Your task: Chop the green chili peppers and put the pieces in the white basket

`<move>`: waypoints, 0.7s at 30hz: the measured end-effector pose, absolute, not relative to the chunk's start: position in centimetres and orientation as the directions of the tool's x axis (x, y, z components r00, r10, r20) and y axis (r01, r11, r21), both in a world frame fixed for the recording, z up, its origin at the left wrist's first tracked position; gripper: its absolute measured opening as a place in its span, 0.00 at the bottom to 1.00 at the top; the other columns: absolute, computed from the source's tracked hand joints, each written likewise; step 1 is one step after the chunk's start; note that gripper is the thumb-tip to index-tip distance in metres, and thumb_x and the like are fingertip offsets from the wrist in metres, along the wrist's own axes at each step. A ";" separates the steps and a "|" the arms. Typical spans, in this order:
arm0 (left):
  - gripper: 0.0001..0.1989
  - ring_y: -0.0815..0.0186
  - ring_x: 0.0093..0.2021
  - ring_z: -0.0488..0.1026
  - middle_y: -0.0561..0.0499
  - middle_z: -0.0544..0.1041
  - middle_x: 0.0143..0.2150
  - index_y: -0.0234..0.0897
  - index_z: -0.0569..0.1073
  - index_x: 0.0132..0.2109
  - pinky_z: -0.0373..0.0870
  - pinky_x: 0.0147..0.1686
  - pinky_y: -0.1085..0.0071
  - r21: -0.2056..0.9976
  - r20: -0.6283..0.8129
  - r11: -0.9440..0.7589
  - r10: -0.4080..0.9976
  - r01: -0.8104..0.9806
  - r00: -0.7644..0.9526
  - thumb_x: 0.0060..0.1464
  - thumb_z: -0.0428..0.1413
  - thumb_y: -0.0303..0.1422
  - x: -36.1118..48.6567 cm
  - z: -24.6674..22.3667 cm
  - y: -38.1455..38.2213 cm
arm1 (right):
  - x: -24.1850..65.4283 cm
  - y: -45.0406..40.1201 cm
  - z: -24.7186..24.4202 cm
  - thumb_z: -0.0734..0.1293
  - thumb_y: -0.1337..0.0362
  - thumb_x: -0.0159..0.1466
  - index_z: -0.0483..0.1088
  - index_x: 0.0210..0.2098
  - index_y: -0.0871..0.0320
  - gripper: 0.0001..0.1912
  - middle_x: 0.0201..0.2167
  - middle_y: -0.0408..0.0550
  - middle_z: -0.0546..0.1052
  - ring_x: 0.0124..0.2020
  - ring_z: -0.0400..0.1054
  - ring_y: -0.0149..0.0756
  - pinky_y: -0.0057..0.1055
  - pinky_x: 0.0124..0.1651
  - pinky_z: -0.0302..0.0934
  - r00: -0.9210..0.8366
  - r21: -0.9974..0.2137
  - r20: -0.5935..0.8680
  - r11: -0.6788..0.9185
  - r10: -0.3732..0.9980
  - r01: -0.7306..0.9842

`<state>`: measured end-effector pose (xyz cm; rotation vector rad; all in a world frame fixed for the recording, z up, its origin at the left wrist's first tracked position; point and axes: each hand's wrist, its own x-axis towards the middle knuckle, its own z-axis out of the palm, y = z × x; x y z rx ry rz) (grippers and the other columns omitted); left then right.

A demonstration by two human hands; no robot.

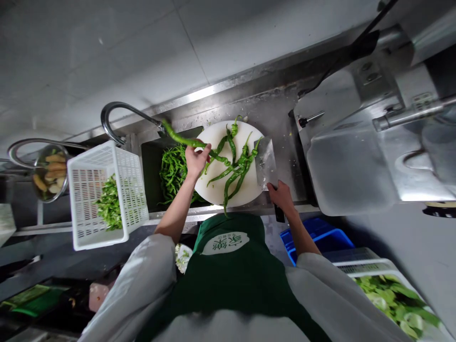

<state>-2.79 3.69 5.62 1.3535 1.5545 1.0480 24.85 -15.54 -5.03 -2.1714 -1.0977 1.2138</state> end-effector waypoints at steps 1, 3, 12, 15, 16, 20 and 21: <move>0.19 0.75 0.18 0.69 0.56 0.75 0.30 0.37 0.68 0.39 0.69 0.24 0.76 0.974 -0.118 0.150 0.975 0.172 -0.186 0.52 0.67 0.41 -3.0 4.9 2.8 | 24.9 -15.6 -5.2 0.63 0.52 0.64 0.72 0.36 0.57 0.15 0.20 0.46 0.73 0.27 0.71 0.41 0.33 0.33 0.61 0.307 -0.682 -0.504 -0.590 0.807 0.431; 0.21 0.75 0.18 0.70 0.58 0.73 0.27 0.37 0.66 0.37 0.72 0.25 0.75 0.953 -0.303 0.289 0.913 -0.090 -0.275 0.50 0.69 0.42 -3.0 3.0 0.5 | 24.9 -15.6 -5.3 0.63 0.51 0.64 0.72 0.35 0.57 0.15 0.20 0.46 0.73 0.28 0.71 0.42 0.33 0.33 0.61 0.297 -0.705 -0.481 -0.565 0.825 0.428; 0.15 0.73 0.17 0.68 0.50 0.77 0.25 0.30 0.77 0.37 0.61 0.15 0.77 0.625 -0.779 0.780 0.621 0.025 0.088 0.49 0.68 0.39 -5.4 2.8 -6.7 | 24.9 -15.4 -4.8 0.64 0.51 0.63 0.74 0.32 0.56 0.15 0.21 0.49 0.74 0.32 0.73 0.45 0.34 0.35 0.63 0.309 -0.724 -0.438 -0.535 0.844 0.436; 0.13 0.75 0.15 0.63 0.53 0.74 0.22 0.33 0.79 0.37 0.56 0.14 0.77 0.821 -0.541 0.522 0.841 0.230 0.025 0.53 0.65 0.40 -5.6 4.0 -3.2 | 24.9 -15.4 -4.6 0.64 0.52 0.62 0.73 0.33 0.57 0.15 0.20 0.47 0.74 0.29 0.72 0.43 0.34 0.34 0.63 0.310 -0.703 -0.457 -0.552 0.834 0.449; 0.12 0.74 0.16 0.64 0.53 0.74 0.22 0.34 0.80 0.39 0.58 0.16 0.77 0.860 -0.420 0.402 0.907 0.316 -0.011 0.55 0.63 0.40 -5.0 4.0 -1.3 | 24.9 -15.3 -4.6 0.64 0.52 0.62 0.73 0.33 0.57 0.14 0.19 0.46 0.73 0.28 0.71 0.43 0.34 0.34 0.63 0.309 -0.696 -0.462 -0.556 0.831 0.455; 0.11 0.64 0.32 0.77 0.47 0.82 0.35 0.38 0.81 0.47 0.72 0.37 0.70 0.719 -0.098 0.002 0.990 0.695 0.099 0.57 0.60 0.32 -0.8 2.1 6.7 | 24.8 -15.4 -4.4 0.62 0.51 0.63 0.71 0.34 0.57 0.15 0.15 0.41 0.69 0.18 0.67 0.39 0.33 0.30 0.61 0.296 -0.685 -0.502 -0.583 0.812 0.438; 0.13 0.61 0.37 0.78 0.46 0.82 0.38 0.39 0.81 0.48 0.73 0.42 0.67 0.645 -0.129 -0.041 0.979 0.763 0.161 0.55 0.62 0.31 0.5 1.4 8.1 | 24.8 -15.5 -4.3 0.62 0.51 0.63 0.71 0.35 0.57 0.16 0.14 0.41 0.68 0.17 0.66 0.38 0.33 0.29 0.61 0.286 -0.692 -0.511 -0.585 0.811 0.423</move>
